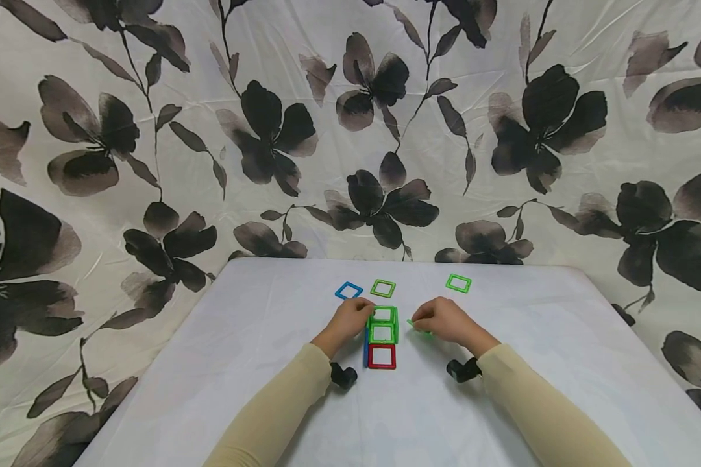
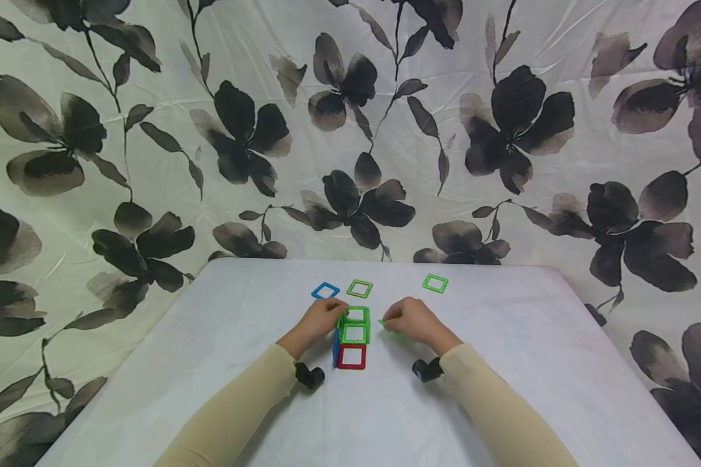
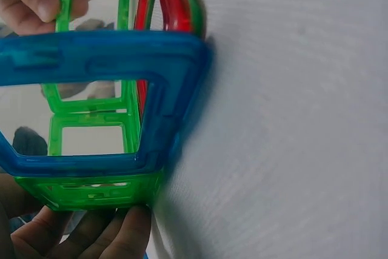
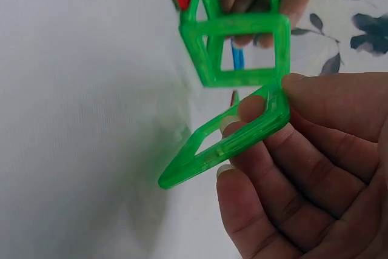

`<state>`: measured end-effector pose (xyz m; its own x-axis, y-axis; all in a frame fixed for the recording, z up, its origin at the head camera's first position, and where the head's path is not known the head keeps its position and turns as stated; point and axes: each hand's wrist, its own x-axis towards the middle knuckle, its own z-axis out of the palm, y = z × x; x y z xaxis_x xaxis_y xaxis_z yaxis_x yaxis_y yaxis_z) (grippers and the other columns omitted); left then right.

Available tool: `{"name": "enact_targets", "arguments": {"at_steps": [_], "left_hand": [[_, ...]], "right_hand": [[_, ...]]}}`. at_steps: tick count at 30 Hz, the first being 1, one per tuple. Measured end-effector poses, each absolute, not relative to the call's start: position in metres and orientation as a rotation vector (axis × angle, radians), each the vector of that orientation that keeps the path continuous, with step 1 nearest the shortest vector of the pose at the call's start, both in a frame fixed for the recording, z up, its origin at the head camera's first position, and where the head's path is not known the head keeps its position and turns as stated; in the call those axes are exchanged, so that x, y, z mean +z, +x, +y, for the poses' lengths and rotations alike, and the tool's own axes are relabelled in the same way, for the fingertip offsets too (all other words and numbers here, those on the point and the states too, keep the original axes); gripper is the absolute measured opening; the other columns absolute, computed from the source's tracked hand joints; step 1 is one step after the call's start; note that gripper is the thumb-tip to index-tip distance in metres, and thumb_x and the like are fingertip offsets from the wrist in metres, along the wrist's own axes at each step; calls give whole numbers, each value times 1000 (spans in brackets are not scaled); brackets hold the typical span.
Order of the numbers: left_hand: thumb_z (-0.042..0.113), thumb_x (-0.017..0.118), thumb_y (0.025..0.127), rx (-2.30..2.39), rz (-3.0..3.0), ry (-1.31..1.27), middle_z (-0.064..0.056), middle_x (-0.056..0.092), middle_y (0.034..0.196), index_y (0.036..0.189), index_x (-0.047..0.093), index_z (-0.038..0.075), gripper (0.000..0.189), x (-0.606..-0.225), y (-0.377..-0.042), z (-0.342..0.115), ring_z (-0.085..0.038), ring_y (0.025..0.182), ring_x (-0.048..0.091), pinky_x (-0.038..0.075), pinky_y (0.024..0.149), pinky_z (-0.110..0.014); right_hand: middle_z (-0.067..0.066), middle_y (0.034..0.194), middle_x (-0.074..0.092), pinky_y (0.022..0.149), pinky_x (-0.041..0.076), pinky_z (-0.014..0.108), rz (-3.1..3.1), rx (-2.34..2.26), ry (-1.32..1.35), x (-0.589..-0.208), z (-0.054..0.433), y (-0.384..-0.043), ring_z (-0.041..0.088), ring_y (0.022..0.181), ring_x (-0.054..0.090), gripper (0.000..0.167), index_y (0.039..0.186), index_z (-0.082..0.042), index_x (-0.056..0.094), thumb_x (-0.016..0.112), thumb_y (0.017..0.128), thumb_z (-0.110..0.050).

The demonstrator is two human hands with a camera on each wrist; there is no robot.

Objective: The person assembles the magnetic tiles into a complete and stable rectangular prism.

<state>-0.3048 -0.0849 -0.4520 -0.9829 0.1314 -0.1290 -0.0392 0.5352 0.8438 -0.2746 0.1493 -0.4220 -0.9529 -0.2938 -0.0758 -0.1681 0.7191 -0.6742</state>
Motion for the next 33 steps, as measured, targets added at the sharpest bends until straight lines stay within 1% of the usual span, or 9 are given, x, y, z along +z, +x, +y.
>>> {"name": "enact_targets", "arguments": {"at_steps": [4, 10, 13, 19, 24, 28, 33], "left_hand": [[33, 51, 98, 1434, 2594, 81, -4, 65, 119, 117, 67, 15, 31, -450, -304, -85, -20, 106, 55, 47, 95, -43], [32, 51, 98, 1426, 2596, 91, -4, 64, 121, 119, 66, 14, 32, -451, -304, -86, -21, 108, 55, 46, 97, -44], [33, 51, 98, 1428, 2594, 85, -4, 64, 121, 119, 66, 14, 32, -451, -303, -85, -21, 108, 55, 46, 97, -44], [34, 50, 99, 1428, 2585, 67, -3, 64, 123, 120, 66, 16, 32, -449, -302, -85, -21, 110, 54, 46, 99, -45], [34, 50, 99, 1424, 2589, 62, -3, 64, 123, 120, 66, 16, 32, -449, -301, -85, -21, 109, 54, 46, 98, -44], [34, 50, 99, 1429, 2589, 60, -3, 64, 122, 120, 66, 16, 32, -449, -301, -84, -21, 109, 54, 46, 98, -44], [34, 50, 99, 1432, 2578, 52, -3, 64, 123, 119, 66, 16, 31, -449, -301, -85, -22, 109, 53, 46, 98, -44]], "right_hand": [[-3, 88, 71, 64, 51, 28, 2684, -1150, -324, -423, 146, -271, 13, 74, 59, 11, 96, -13, 75, 69, 88, -18], [1, 82, 70, 64, 53, 32, 2586, -1289, -253, -424, 142, -263, 15, 69, 57, 11, 94, -7, 72, 67, 89, -14], [2, 82, 70, 63, 53, 33, 2547, -1342, -229, -424, 140, -260, 16, 68, 57, 12, 94, -5, 71, 67, 88, -14], [3, 81, 69, 63, 53, 31, 2470, -1430, -172, -429, 140, -256, 17, 69, 58, 15, 96, -2, 70, 67, 88, -15], [5, 83, 70, 65, 55, 31, 2419, -1496, -145, -432, 138, -252, 17, 71, 61, 17, 96, 0, 69, 65, 89, -15], [7, 85, 71, 65, 56, 31, 2382, -1539, -130, -433, 136, -249, 17, 71, 62, 17, 96, 1, 69, 63, 89, -14], [6, 82, 69, 64, 56, 32, 2341, -1594, -119, -436, 134, -246, 16, 69, 60, 14, 92, -1, 68, 64, 88, -13]]}}
